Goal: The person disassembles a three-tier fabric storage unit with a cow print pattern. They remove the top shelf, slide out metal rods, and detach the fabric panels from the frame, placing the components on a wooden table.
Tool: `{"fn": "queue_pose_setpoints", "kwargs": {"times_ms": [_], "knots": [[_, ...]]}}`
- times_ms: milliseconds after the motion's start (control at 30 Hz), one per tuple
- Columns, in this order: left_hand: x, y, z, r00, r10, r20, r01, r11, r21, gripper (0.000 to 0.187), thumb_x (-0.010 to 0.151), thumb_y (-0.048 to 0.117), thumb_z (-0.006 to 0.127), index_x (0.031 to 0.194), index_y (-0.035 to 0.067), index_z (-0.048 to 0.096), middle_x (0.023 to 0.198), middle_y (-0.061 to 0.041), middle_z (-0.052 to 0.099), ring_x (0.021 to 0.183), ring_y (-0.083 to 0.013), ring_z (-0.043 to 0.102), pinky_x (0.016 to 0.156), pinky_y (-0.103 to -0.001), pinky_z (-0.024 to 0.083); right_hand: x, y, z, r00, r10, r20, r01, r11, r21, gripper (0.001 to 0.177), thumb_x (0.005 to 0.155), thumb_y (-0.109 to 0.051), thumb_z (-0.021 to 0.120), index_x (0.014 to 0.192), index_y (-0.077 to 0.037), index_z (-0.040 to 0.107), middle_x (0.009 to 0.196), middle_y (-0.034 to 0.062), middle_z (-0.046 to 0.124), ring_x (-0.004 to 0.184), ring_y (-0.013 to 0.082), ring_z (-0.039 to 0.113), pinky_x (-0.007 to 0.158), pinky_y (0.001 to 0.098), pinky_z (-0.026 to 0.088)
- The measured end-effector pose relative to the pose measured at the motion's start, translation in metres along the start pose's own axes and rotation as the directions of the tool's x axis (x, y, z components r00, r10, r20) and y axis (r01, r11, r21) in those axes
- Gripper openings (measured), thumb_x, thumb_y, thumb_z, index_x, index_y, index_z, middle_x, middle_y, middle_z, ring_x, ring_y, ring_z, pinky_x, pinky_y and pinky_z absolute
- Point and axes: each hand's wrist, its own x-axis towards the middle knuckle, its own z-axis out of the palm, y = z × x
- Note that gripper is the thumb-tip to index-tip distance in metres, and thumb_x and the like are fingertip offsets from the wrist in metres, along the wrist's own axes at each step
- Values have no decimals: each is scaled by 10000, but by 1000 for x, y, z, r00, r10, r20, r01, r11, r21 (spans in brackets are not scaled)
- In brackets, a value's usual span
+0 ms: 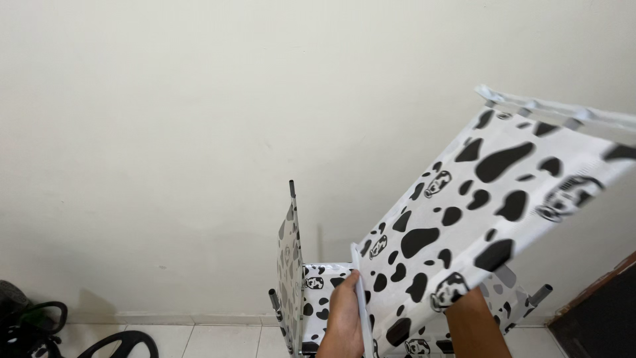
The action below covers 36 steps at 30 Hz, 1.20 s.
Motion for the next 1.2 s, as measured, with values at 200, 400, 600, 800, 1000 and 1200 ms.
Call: {"fn": "queue_pose_setpoints", "kwargs": {"times_ms": [200,400,600,800,1000,1200], "knots": [[8,-1,5,982,146,-120,-80,896,436,552,1023,377,453,1385,-17,589,1348,-187,687,1197,-266,645,1078,-374,461,-6,14,4,996,-22,81,0,965,263,339,1016,-152,530,1285,46,471,1018,90,609,916,161,637,708,315,582],[-62,12,45,917,391,-81,-194,613,766,774,1011,605,294,1581,82,329,1607,-161,383,1514,-326,313,1259,-485,245,-14,-1,10,973,-165,159,102,933,345,293,1070,-126,529,1354,-57,548,840,28,573,712,126,557,561,305,509],[-170,30,163,630,678,379,-599,114,793,886,944,680,239,1486,12,451,1546,-204,482,1432,-317,481,1141,-464,424,-21,-20,7,963,-161,218,72,927,368,266,1099,-234,419,1149,-24,574,812,-10,536,739,85,487,704,246,463],[-237,68,242,648,551,527,-548,-144,824,875,926,697,294,1314,-7,640,1151,-218,749,1091,-301,732,879,-399,606,-32,-11,12,919,-239,313,139,941,308,303,1084,-263,444,1174,-25,608,802,-11,519,781,95,496,760,248,472],[-265,81,251,743,593,310,-107,-352,930,600,926,510,570,1267,23,651,816,-166,670,703,-266,669,670,-402,523,-35,-20,17,889,-202,411,153,977,148,294,1059,-289,509,1172,-67,665,749,-2,461,696,113,406,626,276,385],[-262,88,228,634,675,378,-66,-440,895,421,969,288,538,1268,13,645,898,-149,736,812,-237,722,804,-396,551,-37,-34,30,846,-336,414,322,941,105,296,1016,-315,579,1141,-58,658,775,-31,554,724,67,475,634,240,432]]}}
